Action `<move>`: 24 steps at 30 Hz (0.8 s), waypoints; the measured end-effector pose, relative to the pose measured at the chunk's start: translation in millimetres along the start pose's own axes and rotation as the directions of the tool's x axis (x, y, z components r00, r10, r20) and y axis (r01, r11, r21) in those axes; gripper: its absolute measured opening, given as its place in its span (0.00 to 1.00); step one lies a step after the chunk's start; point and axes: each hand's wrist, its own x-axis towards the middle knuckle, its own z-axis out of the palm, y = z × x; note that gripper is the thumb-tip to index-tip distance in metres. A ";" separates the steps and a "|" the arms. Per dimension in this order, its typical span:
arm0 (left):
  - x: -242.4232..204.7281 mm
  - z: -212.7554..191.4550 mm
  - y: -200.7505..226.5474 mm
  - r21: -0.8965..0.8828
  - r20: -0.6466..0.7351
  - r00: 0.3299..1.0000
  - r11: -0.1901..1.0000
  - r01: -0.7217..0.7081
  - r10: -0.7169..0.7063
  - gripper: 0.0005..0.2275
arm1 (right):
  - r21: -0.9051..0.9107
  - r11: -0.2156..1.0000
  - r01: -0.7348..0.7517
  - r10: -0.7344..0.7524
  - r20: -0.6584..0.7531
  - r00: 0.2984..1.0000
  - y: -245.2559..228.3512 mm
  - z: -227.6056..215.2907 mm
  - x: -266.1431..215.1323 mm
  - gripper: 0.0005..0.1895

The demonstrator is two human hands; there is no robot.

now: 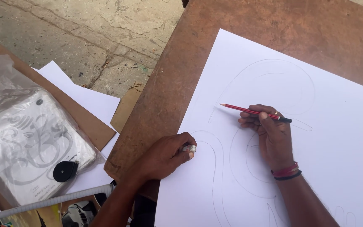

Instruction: Sketching a religious symbol on a large white sheet of paper using a pencil.

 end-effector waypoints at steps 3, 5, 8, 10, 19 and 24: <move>4.3 -1.6 4.2 0.092 0.000 1.000 0.996 -0.015 0.015 0.10 | -0.022 1.000 0.021 -0.020 0.044 0.999 11.0 -7.0 -5.0 0.10; 5.3 -2.6 7.0 0.055 0.020 0.998 0.997 0.060 -0.061 0.11 | -0.183 0.983 0.014 -0.013 0.011 1.000 23.4 -12.4 -7.8 0.09; 4.5 -3.2 7.9 0.111 0.017 0.996 0.990 0.084 -0.087 0.10 | -0.187 0.982 -0.025 0.036 0.054 0.998 10.8 0.2 -2.2 0.10; 6.1 -1.8 3.3 0.085 0.018 0.998 0.995 0.057 -0.059 0.10 | -0.221 0.975 -0.029 0.043 0.059 0.997 5.3 5.8 -1.2 0.10; 6.3 -1.6 3.9 0.084 0.009 0.999 0.996 0.043 -0.044 0.12 | -0.395 0.917 -0.064 0.096 0.063 0.993 2.0 11.1 -4.8 0.08; 6.0 -1.4 5.4 0.100 0.017 0.997 0.992 0.073 -0.075 0.12 | -0.409 0.909 -0.083 0.113 0.051 0.992 3.5 9.8 -6.1 0.08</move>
